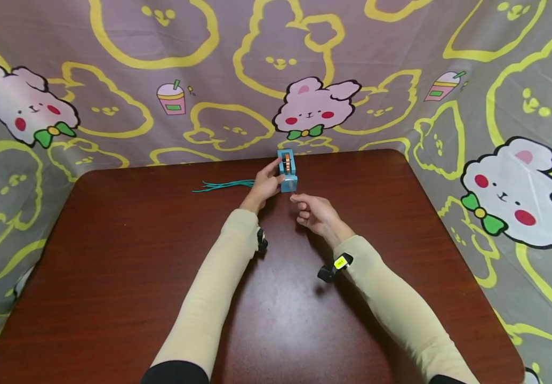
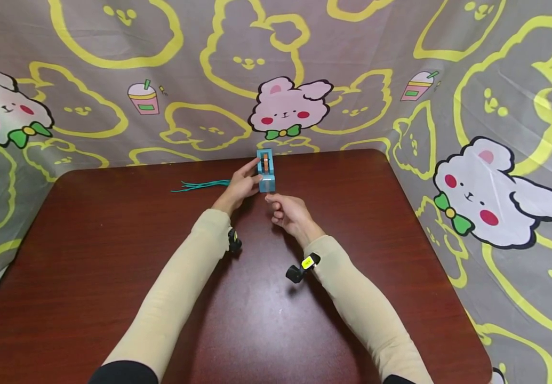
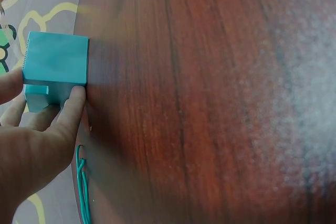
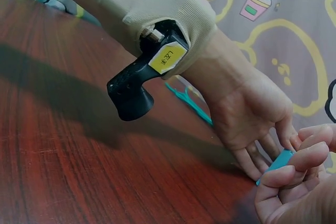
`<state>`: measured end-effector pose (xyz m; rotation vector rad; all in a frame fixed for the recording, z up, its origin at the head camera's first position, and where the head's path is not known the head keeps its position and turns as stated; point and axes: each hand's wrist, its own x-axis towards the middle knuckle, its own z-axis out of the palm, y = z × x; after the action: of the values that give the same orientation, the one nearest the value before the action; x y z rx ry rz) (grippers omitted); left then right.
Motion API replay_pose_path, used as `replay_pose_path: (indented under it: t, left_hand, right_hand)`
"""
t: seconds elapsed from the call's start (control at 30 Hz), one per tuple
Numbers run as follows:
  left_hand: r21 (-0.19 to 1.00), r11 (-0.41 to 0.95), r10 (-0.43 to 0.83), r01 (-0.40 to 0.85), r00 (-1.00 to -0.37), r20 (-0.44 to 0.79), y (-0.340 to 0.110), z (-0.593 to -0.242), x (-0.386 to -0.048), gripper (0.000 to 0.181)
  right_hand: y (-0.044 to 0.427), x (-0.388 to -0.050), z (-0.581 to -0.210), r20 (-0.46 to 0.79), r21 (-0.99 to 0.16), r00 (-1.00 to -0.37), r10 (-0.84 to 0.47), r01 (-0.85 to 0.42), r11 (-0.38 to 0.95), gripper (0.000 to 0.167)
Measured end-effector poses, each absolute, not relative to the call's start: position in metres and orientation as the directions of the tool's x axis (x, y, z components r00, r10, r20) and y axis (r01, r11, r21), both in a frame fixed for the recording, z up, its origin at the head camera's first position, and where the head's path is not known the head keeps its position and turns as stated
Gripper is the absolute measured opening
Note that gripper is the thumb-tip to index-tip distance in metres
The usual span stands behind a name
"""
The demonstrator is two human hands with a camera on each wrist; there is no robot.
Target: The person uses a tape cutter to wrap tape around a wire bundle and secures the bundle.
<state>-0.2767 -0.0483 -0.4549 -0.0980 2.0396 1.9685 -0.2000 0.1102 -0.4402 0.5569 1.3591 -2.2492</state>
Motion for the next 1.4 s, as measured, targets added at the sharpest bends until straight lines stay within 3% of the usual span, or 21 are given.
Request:
replay_pose_path:
  t: [1.4]
  left_hand:
    - [0.97,0.081,0.152,-0.229,-0.959,-0.239,-0.047,-0.456,-0.275,0.057]
  right_hand:
    - [0.113,-0.17,-0.439,-0.499,-0.72,-0.842,-0.207,0.535,-0.441,0.019]
